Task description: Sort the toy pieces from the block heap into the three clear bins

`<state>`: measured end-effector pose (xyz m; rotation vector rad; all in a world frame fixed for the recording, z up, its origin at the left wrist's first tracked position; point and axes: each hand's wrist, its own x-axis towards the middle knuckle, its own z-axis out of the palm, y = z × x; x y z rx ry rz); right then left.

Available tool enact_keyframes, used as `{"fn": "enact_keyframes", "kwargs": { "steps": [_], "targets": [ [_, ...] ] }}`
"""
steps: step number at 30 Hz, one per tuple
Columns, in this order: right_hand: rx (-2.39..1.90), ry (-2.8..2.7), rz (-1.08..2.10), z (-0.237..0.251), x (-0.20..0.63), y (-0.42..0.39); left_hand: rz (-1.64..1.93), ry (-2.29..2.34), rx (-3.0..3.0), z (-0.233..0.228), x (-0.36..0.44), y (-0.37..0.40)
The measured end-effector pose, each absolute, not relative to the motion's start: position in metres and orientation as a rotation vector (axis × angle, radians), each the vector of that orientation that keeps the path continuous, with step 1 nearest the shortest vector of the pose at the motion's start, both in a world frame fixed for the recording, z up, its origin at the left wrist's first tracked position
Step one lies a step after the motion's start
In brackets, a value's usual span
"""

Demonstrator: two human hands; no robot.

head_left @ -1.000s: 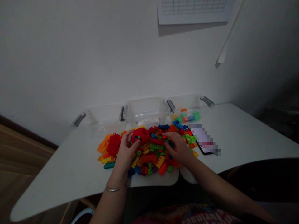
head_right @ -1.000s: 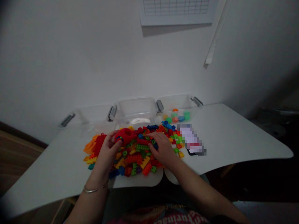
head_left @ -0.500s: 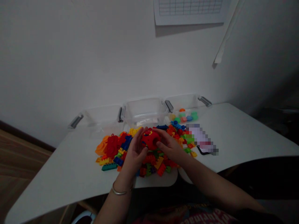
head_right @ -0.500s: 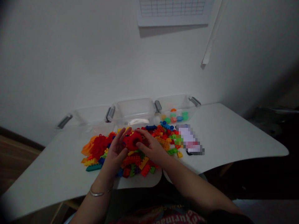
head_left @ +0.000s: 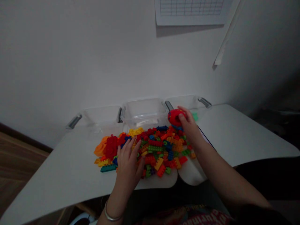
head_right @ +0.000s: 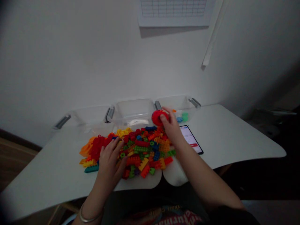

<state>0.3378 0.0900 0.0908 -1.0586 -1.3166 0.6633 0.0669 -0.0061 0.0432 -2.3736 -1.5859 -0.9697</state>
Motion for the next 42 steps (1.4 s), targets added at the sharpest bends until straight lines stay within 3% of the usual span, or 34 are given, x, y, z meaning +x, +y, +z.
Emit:
{"fn": "enact_keyframes", "kwargs": {
  "steps": [5,14,23,31,38,42],
  "targets": [
    [-1.228,-1.29,0.138,0.108,0.398,0.151,-0.774,-1.725,-2.157,0.019,0.058,-0.013],
    [-2.057,-1.816,0.072,0.105,0.397,0.178,-0.809,-1.636,-2.223,0.009,0.059,-0.007],
    [-2.223,-1.857,0.142,0.11,0.394,0.178,-0.904,-1.659,-2.293,0.007,0.063,-0.004],
    [-2.087,-1.793,0.014,0.104,0.392,0.17,-0.858,-1.632,-2.294,0.007,0.063,-0.004],
    [-1.407,-1.634,-0.107,0.104,0.374,0.12,-0.837,-1.62,-2.284,0.01,0.063,-0.005],
    [-1.221,-1.773,0.072,0.089,0.341,0.073,-0.835,-1.614,-2.293,0.009,0.063,-0.004]
  ]
}}
